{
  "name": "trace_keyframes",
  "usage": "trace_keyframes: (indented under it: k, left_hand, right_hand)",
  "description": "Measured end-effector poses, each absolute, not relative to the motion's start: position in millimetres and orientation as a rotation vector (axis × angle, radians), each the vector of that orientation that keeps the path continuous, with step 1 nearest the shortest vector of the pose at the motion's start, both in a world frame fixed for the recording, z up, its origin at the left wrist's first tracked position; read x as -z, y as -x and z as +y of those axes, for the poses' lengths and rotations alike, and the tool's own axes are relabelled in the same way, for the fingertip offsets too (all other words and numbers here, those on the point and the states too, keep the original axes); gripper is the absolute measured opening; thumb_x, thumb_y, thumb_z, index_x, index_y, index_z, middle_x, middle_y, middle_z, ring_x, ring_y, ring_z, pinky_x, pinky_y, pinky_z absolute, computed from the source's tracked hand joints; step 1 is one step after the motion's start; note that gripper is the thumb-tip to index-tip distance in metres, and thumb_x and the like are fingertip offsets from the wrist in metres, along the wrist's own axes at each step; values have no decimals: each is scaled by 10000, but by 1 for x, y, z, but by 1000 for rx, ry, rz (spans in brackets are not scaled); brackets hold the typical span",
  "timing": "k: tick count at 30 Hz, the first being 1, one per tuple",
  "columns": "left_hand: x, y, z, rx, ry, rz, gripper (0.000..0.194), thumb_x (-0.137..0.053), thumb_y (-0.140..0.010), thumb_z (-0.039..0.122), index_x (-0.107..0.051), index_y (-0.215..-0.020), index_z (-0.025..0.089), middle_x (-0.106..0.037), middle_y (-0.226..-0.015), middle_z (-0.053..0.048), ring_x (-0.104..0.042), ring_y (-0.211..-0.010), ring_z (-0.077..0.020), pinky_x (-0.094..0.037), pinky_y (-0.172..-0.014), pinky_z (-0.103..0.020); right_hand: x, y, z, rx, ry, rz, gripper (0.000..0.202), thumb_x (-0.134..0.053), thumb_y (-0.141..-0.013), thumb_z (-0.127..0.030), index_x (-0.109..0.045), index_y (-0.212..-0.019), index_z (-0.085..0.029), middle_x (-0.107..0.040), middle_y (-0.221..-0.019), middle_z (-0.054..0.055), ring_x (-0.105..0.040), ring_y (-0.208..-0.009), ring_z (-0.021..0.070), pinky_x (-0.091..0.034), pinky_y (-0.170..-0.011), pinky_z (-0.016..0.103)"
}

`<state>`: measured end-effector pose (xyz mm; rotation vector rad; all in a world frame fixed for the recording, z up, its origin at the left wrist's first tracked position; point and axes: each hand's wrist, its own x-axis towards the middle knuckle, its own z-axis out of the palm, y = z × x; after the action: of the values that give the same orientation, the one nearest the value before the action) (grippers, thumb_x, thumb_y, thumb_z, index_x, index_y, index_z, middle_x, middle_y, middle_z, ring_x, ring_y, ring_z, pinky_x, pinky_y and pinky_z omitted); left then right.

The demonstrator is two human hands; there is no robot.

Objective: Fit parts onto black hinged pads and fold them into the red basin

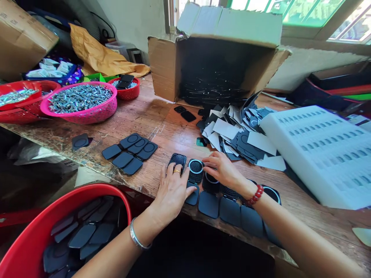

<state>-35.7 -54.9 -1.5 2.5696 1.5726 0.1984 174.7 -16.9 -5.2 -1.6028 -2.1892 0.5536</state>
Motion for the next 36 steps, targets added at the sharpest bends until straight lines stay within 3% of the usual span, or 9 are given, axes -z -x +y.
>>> trace_keyframes:
  k: [4, 12, 16, 19, 21, 23, 28, 32, 36]
  left_hand:
    - [3, 35, -56, -160, -2572, 1584, 584, -712, -844, 416, -580, -1323, 108, -577, -1290, -186, -432, -1287, -390, -302, -1114, -616]
    - [4, 31, -57, -116, -2556, 1628, 592, -753, -810, 408, -608, -1307, 121, -579, -1306, -197, -432, -1306, -399, -293, -1117, -641]
    - [5, 31, -57, -162, -2601, 1607, 591, -759, -810, 373, -600, -1321, 122, -587, -1300, -198, -446, -1294, -392, -319, -1109, -622]
    - [11, 32, -57, -225, -2661, 1596, 566, -768, -801, 322, -617, -1308, 124, -605, -1271, -207, -475, -1258, -396, -361, -1076, -602]
    - [18, 34, -56, -282, -2703, 1592, 520, -769, -795, 305, -651, -1279, 158, -618, -1243, -207, -491, -1232, -407, -370, -1049, -618]
    - [25, 35, -54, -345, -2752, 1570, 455, -768, -791, 308, -696, -1224, 192, -626, -1221, -206, -494, -1217, -422, -367, -1030, -638]
    - [34, 37, -54, -405, -2850, 1521, 390, -759, -792, 341, -733, -1160, 214, -629, -1212, -197, -488, -1211, -416, -361, -1030, -631]
    - [32, 36, -56, -438, -2867, 1517, 424, -769, -779, 335, -718, -1180, 207, -634, -1196, -188, -497, -1199, -410, -366, -1028, -630]
    - [29, 41, -50, -476, -2805, 1512, 456, -758, -786, 316, -691, -1217, 183, -626, -1180, -198, -513, -1175, -413, -398, -1006, -623]
  right_hand:
    - [15, -163, -18, -389, 1524, -2313, 383, -722, -829, -280, -686, -1201, -197, -614, -1145, 137, -513, -1090, 306, -436, -940, 441]
    - [18, -156, -19, -361, 1617, -2338, 349, -744, -810, -247, -700, -1150, -180, -608, -1185, 139, -490, -1108, 328, -433, -917, 483]
    - [12, -155, -25, -366, 1576, -2287, 375, -755, -791, -205, -678, -1154, -152, -622, -1162, 145, -512, -1088, 313, -436, -939, 467]
    - [-1, -167, -27, -340, 1603, -2185, 198, -702, -829, -178, -678, -1025, -162, -662, -1063, 99, -568, -1025, 236, -459, -911, 363]
    - [-12, -191, -23, -274, 1739, -2072, 50, -646, -853, -156, -666, -892, -181, -681, -941, 52, -602, -918, 184, -472, -832, 291]
    - [-26, -230, -18, -166, 1931, -1925, 85, -592, -867, -152, -658, -825, -184, -685, -849, 39, -615, -819, 170, -472, -758, 273]
    - [-61, -351, -21, 126, 2363, -1449, 199, -498, -821, -126, -694, -791, -128, -706, -805, 123, -641, -786, 245, -462, -745, 351]
    - [-64, -407, -26, 157, 2544, -1288, 147, -564, -753, -151, -694, -685, -145, -692, -697, 105, -635, -713, 249, -454, -674, 341]
    - [-55, -418, -24, 136, 2642, -1287, 89, -648, -744, -215, -705, -730, -149, -702, -740, 98, -621, -714, 225, -427, -623, 307]
